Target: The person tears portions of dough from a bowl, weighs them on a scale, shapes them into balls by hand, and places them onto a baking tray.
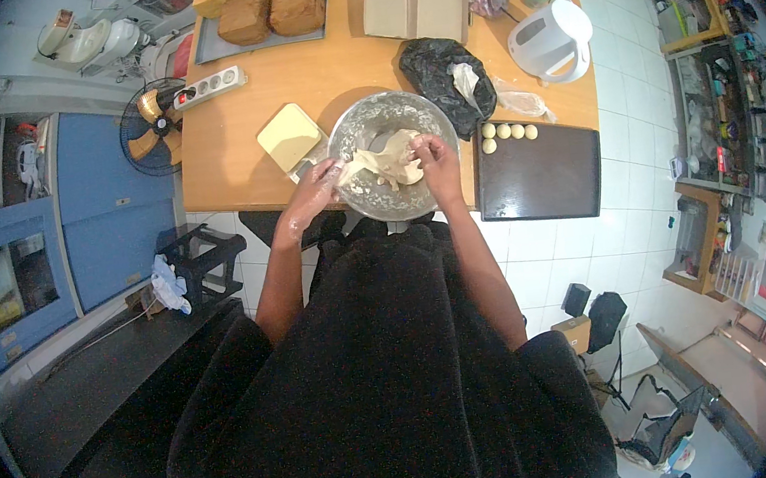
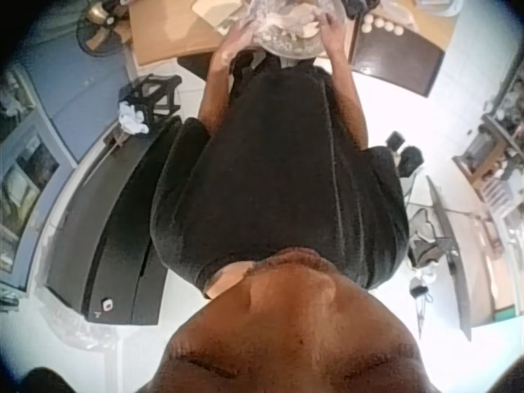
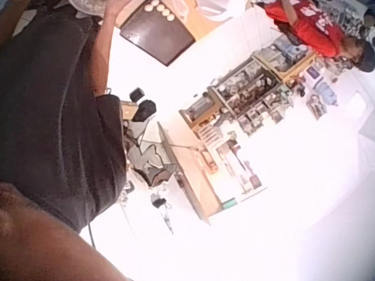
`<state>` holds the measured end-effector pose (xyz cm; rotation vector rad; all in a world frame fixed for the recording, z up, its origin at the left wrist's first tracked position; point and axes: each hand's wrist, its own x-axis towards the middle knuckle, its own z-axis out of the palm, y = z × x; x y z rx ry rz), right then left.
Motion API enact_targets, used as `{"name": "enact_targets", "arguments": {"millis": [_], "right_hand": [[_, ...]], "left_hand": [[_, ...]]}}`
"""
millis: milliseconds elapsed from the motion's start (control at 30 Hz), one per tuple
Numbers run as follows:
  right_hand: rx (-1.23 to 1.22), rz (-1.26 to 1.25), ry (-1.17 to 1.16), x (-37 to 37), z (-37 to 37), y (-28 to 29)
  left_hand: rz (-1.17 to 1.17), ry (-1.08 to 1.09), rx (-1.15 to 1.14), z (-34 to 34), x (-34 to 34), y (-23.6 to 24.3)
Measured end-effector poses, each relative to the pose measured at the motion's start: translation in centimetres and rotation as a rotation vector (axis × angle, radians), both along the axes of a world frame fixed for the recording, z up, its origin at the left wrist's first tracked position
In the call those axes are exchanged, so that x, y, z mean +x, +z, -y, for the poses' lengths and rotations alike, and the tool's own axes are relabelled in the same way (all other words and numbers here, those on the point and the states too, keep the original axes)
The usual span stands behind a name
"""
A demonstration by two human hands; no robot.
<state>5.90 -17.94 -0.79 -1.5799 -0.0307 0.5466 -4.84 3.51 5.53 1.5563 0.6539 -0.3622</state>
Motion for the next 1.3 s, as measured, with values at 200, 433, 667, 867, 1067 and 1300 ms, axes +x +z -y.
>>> {"name": "enact_targets", "arguments": {"millis": [200,433,667,867,1067,1300], "right_hand": [[0.052,-0.099,0.025,-0.8,0.0,0.2],[0.023,-0.042,0.086,-1.7,-0.3,0.5],[-0.025,-0.021,0.058,-1.7,0.3,-0.4],[0.023,-0.063,0.088,-2.2,0.7,-1.1],[-0.124,-0.081,0.114,-2.0,0.5,-1.1],[-0.066,-0.044,0.152,-2.6,0.6,-3.4]], "left_hand": [[0.063,0.238,0.063,-1.5,-0.6,-1.7],[0.148,0.290,0.571,-7.6,-1.3,-11.0],[0.097,0.408,0.662,-10.8,0.7,-11.7],[-0.166,0.082,0.819,-12.6,3.3,-13.2],[-0.057,0.213,0.903,-13.6,3.0,-16.7],[0.075,0.355,0.795,-12.2,2.4,-13.7]]}}
